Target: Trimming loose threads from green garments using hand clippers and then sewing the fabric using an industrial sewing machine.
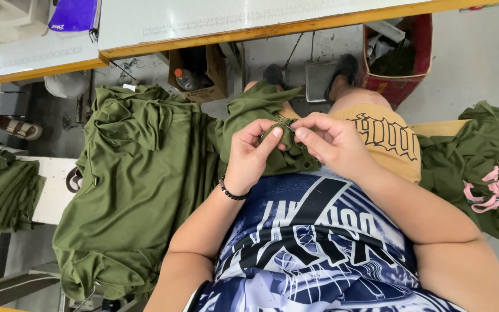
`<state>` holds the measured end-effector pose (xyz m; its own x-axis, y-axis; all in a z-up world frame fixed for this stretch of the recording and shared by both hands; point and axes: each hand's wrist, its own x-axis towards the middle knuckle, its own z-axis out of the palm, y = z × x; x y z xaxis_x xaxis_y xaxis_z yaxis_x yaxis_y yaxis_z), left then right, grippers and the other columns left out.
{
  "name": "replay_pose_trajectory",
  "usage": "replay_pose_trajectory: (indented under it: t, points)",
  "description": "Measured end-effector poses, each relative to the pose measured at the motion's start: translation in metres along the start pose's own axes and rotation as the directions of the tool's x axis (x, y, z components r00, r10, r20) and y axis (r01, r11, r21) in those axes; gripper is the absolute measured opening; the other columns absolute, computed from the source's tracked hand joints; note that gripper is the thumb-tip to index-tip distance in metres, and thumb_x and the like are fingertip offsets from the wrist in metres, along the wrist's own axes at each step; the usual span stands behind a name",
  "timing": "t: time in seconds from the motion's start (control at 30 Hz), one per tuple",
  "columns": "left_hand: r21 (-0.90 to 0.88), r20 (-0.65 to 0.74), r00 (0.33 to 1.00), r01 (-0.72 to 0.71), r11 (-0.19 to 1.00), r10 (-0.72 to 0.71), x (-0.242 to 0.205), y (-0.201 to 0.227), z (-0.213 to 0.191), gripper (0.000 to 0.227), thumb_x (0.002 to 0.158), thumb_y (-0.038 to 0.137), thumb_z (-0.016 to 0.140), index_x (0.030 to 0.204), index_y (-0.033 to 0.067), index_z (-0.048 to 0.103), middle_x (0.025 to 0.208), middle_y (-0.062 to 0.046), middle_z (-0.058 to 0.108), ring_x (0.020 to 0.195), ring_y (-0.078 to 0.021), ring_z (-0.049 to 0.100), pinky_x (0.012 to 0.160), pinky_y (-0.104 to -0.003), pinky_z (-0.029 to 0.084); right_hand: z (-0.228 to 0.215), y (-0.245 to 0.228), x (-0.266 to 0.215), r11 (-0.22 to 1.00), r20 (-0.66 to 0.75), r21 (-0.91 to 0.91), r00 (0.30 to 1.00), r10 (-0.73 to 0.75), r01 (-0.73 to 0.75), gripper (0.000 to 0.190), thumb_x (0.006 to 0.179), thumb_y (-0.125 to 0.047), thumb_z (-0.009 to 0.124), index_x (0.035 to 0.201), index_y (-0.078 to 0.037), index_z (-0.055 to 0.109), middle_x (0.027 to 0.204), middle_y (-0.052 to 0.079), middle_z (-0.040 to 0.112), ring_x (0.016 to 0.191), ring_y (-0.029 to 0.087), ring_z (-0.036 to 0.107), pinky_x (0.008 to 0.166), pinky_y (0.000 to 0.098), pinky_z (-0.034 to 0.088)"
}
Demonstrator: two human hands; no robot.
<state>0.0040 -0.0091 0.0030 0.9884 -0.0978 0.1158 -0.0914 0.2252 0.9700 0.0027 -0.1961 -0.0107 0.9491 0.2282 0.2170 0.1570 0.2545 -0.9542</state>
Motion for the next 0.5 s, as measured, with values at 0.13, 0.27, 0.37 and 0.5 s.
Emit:
replay_pose_trajectory:
  t: [0.13,0.27,0.37,0.5]
  points:
    - [0.064,0.012,0.999,-0.043,0.997,0.043,0.0,0.0,0.0,0.008,0.097,0.008,0.072,0.099,0.0008,0.075,0.066,-0.009,0.07,0.072,-0.0085,0.065,0.074,-0.025,0.057,0.0,0.008,0.003,0.999,-0.023,-0.035,0.999,0.036,-0.037,0.014,0.101,-0.003,0.064,0.108,0.006,0.071,0.056,0.004,0.054,0.044,0.0,0.047,0.039,0.013,0.038]
    - [0.096,0.025,0.997,-0.08,0.992,0.078,0.0,-0.008,-0.001,0.007,0.098,0.007,0.072,0.099,0.0016,0.076,0.066,-0.008,0.07,0.073,-0.0079,0.065,0.076,-0.025,0.056,0.0,0.01,0.003,0.996,-0.036,-0.029,0.996,0.08,-0.081,0.01,0.101,-0.006,0.065,0.103,0.003,0.071,0.05,0.003,0.053,0.044,0.001,0.048,0.041,0.0137,0.039]
    - [0.084,0.038,0.997,-0.072,0.994,0.069,-0.003,0.004,0.0,0.009,0.099,0.009,0.069,0.1,0.0025,0.076,0.065,-0.008,0.069,0.073,-0.0071,0.06,0.078,-0.026,0.055,-0.005,0.005,0.003,0.997,0.019,-0.015,0.997,0.071,-0.071,0.011,0.1,-0.006,0.065,0.103,0.002,0.071,0.055,0.004,0.057,0.047,0.001,0.051,0.044,0.0144,0.043]
    - [0.143,0.057,0.992,-0.122,0.982,0.115,-0.003,0.0,-0.01,0.011,0.101,0.009,0.067,0.101,0.003,0.076,0.065,-0.006,0.067,0.074,-0.0082,0.059,0.079,-0.027,0.055,-0.015,0.004,0.011,0.979,0.066,-0.14,0.987,-0.143,0.151,0.024,0.099,-0.011,0.061,0.117,0.005,0.066,0.111,0.016,0.065,0.055,0.005,0.06,0.048,0.0211,0.051]
